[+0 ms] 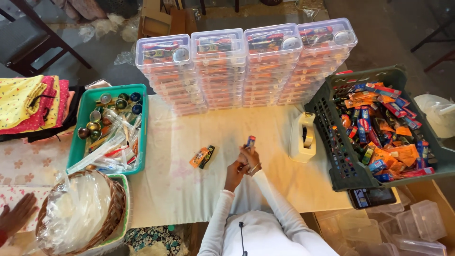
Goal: The person kits various stationery items by taking pens, adhesive strips, and small packets from different containers and placing them together into clear plastic bags.
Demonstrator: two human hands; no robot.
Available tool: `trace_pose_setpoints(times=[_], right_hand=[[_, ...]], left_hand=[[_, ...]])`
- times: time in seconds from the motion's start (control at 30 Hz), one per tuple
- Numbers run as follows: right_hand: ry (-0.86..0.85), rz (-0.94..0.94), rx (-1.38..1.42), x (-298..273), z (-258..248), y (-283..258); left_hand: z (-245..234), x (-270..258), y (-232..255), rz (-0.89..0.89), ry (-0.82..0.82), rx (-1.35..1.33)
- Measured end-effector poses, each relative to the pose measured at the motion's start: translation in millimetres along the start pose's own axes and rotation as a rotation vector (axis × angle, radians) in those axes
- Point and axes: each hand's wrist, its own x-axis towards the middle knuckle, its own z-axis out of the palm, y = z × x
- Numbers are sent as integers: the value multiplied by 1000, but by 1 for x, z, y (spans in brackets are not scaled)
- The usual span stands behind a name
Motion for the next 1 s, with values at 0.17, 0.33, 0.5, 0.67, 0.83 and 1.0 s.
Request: trace_pose_setpoints(times=[0.17,0.33,0.5,0.67,0.83,1.0], right_hand=[[24,208,-105,-8,6,-9],[-1,52,65,22,-23,-1],[-234,64,327,5,-2,-8],[-202,182,437,19,-17,24],[-201,113,261,10,-15,1],[11,106,164,9,-17,26]], left_hand=[[-31,-2,19,-183,-101,-22],[-57,-20,45,-399,-350,-134],[-46,-17,38,-523,-335,-260],[-40,-12,32,-540,-209,-492],[-40,-18,49,-444,-264,-199],[-28,-3,3,-251,-125,-12]])
